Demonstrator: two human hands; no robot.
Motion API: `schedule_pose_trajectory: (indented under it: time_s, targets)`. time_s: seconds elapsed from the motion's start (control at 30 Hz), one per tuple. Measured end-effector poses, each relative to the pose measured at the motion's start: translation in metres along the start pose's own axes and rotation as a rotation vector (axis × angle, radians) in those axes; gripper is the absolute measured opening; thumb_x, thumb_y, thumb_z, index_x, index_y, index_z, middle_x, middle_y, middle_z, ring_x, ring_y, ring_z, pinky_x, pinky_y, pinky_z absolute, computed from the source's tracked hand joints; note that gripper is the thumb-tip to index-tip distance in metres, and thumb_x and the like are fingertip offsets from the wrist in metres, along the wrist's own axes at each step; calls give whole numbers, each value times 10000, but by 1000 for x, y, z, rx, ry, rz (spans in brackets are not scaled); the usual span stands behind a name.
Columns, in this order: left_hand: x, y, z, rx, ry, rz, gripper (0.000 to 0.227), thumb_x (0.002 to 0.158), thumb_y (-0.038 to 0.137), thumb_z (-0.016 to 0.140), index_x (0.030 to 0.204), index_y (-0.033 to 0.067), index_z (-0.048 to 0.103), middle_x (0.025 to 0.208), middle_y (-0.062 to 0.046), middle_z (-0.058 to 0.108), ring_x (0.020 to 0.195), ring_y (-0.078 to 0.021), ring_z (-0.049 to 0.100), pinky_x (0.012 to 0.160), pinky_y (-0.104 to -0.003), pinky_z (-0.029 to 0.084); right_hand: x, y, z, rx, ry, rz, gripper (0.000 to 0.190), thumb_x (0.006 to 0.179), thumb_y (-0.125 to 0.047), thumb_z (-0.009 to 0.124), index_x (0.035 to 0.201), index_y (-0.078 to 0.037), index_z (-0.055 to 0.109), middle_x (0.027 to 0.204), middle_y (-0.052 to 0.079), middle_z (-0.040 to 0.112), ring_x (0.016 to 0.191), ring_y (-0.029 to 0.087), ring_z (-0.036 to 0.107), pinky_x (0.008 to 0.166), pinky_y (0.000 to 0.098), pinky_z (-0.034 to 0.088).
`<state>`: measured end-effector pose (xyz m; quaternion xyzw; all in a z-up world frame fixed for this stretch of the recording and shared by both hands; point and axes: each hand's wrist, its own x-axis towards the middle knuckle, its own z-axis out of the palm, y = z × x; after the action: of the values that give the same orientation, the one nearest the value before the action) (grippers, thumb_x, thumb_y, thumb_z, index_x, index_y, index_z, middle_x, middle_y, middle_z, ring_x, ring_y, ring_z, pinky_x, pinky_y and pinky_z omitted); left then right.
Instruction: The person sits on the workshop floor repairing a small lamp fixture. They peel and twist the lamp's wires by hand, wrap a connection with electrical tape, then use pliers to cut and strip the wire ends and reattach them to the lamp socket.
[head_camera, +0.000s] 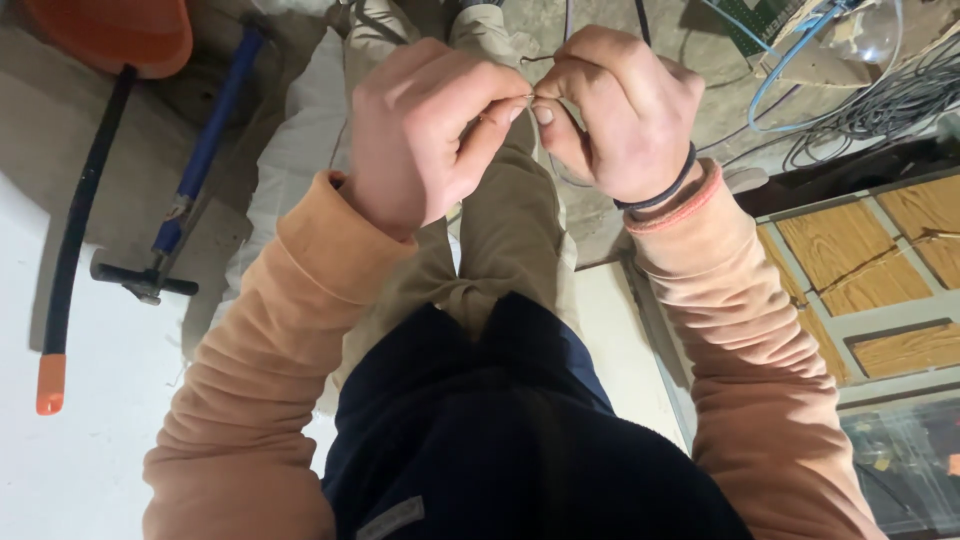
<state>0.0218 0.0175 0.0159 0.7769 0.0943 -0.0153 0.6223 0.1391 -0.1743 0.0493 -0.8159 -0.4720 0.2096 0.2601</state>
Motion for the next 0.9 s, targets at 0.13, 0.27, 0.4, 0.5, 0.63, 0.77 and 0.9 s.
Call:
schedule_pose_trajectory:
  time_s: [0.13,0.27,0.4,0.5,0.63,0.77,0.9]
  targets:
    - [2,-1,-1,-1,30,36,111,956,27,757,1021,102,707,944,-31,692,848,-262,612,804,-386,495,-1,2,2,1,-38,6,110,1038,-88,729,1106,-39,658,1188,96,629,899,224,684,704,326,557]
    - [2,-4,0,-12,58,37,125,932,23,795,990,103,718,922,-28,686,854,-251,620,798,-374,491,-2,0,5,43,-75,55,76,1069,-91,696,1102,-42,648,1225,102,626,886,222,678,674,321,546]
    - [1,-8,-4,20,67,86,126,908,4,773,974,93,711,988,-17,705,963,-249,640,856,-367,515,-6,-3,14,275,-99,220,125,1149,-129,636,1084,-22,628,1245,115,602,886,218,657,746,325,548]
    - [2,-11,-6,34,43,100,161,903,23,792,1004,110,702,968,-24,701,963,-259,632,847,-382,510,-4,-7,15,443,-88,322,186,1182,-165,606,1076,-13,618,1257,138,581,906,227,639,795,327,543]
    - [1,-15,-8,-14,-33,3,146,970,53,822,1018,94,691,949,-39,688,918,-267,619,837,-393,506,7,-7,7,399,-83,333,189,1110,-181,669,1098,4,634,1253,162,576,892,241,633,783,342,537]
    - [1,-19,-9,-93,-84,12,121,944,-1,742,1025,48,668,998,-69,685,954,-279,619,873,-387,503,2,1,7,219,-88,171,216,1020,-140,808,1092,-11,651,1241,143,582,945,257,673,756,339,565]
    - [2,-25,-9,-77,-107,72,107,977,-3,755,981,44,658,1006,-73,677,961,-268,636,862,-373,492,-2,7,10,88,-94,33,211,1002,-106,876,1096,-69,690,1193,77,614,938,222,697,731,319,579]
